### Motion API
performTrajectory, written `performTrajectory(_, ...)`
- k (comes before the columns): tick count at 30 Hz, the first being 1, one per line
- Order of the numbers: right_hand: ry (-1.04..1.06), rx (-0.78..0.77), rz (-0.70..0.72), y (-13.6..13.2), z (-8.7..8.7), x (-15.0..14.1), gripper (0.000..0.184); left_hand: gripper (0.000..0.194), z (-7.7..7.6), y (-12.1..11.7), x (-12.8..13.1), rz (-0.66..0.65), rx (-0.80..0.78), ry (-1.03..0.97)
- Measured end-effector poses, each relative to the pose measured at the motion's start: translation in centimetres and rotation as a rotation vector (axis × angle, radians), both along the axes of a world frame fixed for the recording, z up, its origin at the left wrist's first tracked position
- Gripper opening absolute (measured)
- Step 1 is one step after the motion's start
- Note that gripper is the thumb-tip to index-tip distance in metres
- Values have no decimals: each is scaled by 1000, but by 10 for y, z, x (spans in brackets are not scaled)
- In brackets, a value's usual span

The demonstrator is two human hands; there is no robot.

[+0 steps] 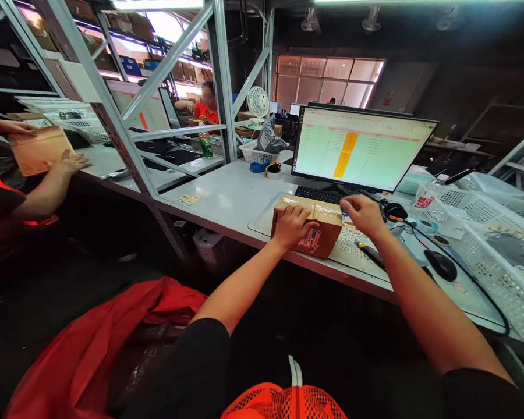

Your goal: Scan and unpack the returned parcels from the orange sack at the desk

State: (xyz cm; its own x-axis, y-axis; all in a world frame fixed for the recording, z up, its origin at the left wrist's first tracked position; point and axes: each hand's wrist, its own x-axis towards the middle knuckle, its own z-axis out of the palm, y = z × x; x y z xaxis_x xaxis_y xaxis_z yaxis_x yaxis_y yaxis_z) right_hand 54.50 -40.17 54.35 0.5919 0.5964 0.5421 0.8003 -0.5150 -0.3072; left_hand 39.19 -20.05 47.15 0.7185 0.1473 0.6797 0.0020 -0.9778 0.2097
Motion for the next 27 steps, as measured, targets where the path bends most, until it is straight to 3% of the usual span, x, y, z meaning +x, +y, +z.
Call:
performTrajectory(2,32,-41,130,33,16,-5,34,51,4,1,0,-15,-26,15)
performTrajectory(5,100,-213,220,66,22,-13,33,50,6,3,1,-12,-21,20)
performTrajectory(10,65,-296,281,74,21,-7,36,50,2,6,2,-31,-4,29)
performTrajectory(12,-11,-339,204,77,28,2,32,50,0,5,2,-29,-9,24)
performTrajectory(16,-54,-459,-109,96,42,25,60,45,4,-1,-5,-2,12,8)
performTrajectory(19,122,-556,-181,109,39,40,75,47,23,-2,-15,-22,90,62)
performTrajectory(22,266,-596,-160,115,27,50,78,45,55,6,-17,-129,128,204)
performTrajectory(25,294,-592,-156,117,20,54,77,32,91,22,-2,-246,54,407)
performTrajectory(27,305,-585,-152,116,20,56,78,35,109,29,11,-271,-25,512)
